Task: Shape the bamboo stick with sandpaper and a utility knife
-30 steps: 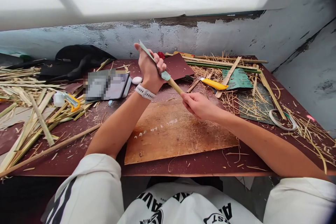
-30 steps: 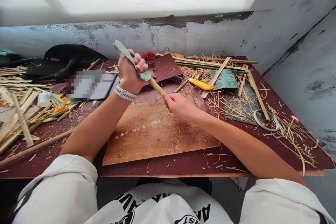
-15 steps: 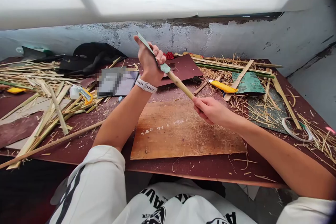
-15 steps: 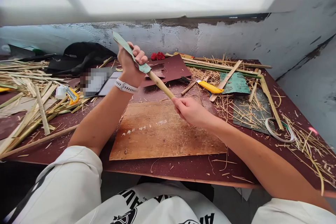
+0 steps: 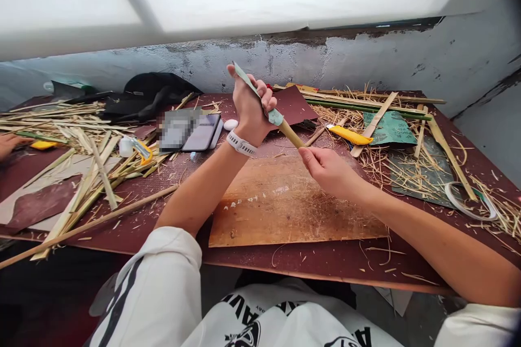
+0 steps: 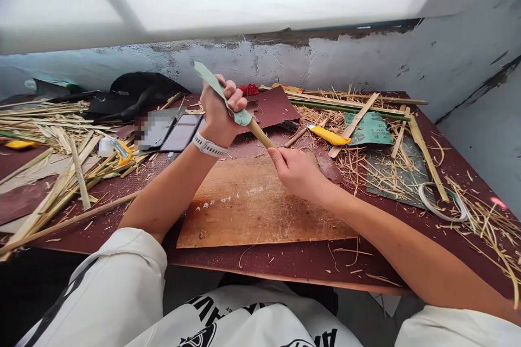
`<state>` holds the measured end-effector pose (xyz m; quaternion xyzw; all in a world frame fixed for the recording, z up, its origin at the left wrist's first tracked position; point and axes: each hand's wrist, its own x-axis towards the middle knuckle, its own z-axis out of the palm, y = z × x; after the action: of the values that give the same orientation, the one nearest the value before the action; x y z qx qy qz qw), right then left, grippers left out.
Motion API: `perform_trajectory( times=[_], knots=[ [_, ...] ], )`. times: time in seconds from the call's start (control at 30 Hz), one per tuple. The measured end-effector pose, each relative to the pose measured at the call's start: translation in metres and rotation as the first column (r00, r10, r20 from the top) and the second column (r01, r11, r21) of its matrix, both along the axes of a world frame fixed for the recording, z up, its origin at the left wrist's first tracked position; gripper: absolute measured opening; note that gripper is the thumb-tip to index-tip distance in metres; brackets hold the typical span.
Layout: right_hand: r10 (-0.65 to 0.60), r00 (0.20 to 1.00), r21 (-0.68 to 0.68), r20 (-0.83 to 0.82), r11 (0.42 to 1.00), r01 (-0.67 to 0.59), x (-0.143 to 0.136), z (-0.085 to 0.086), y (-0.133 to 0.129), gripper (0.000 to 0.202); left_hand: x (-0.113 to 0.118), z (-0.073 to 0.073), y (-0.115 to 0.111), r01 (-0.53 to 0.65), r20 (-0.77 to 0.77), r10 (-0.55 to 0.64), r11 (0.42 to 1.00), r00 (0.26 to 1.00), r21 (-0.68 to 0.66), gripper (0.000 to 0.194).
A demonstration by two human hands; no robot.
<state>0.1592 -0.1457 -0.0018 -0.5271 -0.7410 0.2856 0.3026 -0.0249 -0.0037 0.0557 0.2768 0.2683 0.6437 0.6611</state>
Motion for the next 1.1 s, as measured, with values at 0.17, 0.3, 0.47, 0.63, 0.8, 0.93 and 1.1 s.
perform_trajectory(
  times=[0.17,0.3,0.47,0.63,0.8,0.93,1.1],
  knots=[
    [-0.053,0.995,0.079,0.081,0.996,0.046,0.001,0.012,-0.001,0.044,0.021,0.009,-0.019,-0.033,0.139,0.03,0.999,0.99,0.024,0.041],
    [-0.057,0.994,0.095,0.097,0.994,0.048,-0.002,0.012,-0.005,0.042,0.011,0.014,-0.013,-0.011,0.205,0.006,1.0,0.979,0.025,0.037],
    [-0.015,0.995,0.093,0.095,0.996,0.006,-0.008,0.0,-0.012,0.037,-0.012,0.019,-0.002,-0.02,0.362,0.013,1.0,0.932,0.014,0.041],
    [-0.037,0.997,0.109,0.062,0.994,0.03,-0.008,-0.002,-0.014,0.037,0.004,0.009,-0.012,0.02,0.31,-0.046,0.996,0.95,0.087,0.035],
    [-0.029,0.999,0.094,0.033,0.995,0.025,-0.004,0.009,-0.024,0.039,0.011,0.031,-0.037,-0.089,0.262,0.04,0.98,0.964,0.179,0.04],
    [-0.01,1.0,0.097,-0.009,0.995,0.011,-0.008,0.012,-0.026,0.038,0.013,0.04,-0.051,-0.122,0.266,0.07,0.976,0.961,0.183,0.042],
    [-0.056,0.998,0.088,-0.007,0.995,0.057,-0.008,0.018,-0.027,0.04,0.026,0.023,-0.04,-0.078,0.106,0.058,0.979,0.993,0.189,0.037]
  ],
)
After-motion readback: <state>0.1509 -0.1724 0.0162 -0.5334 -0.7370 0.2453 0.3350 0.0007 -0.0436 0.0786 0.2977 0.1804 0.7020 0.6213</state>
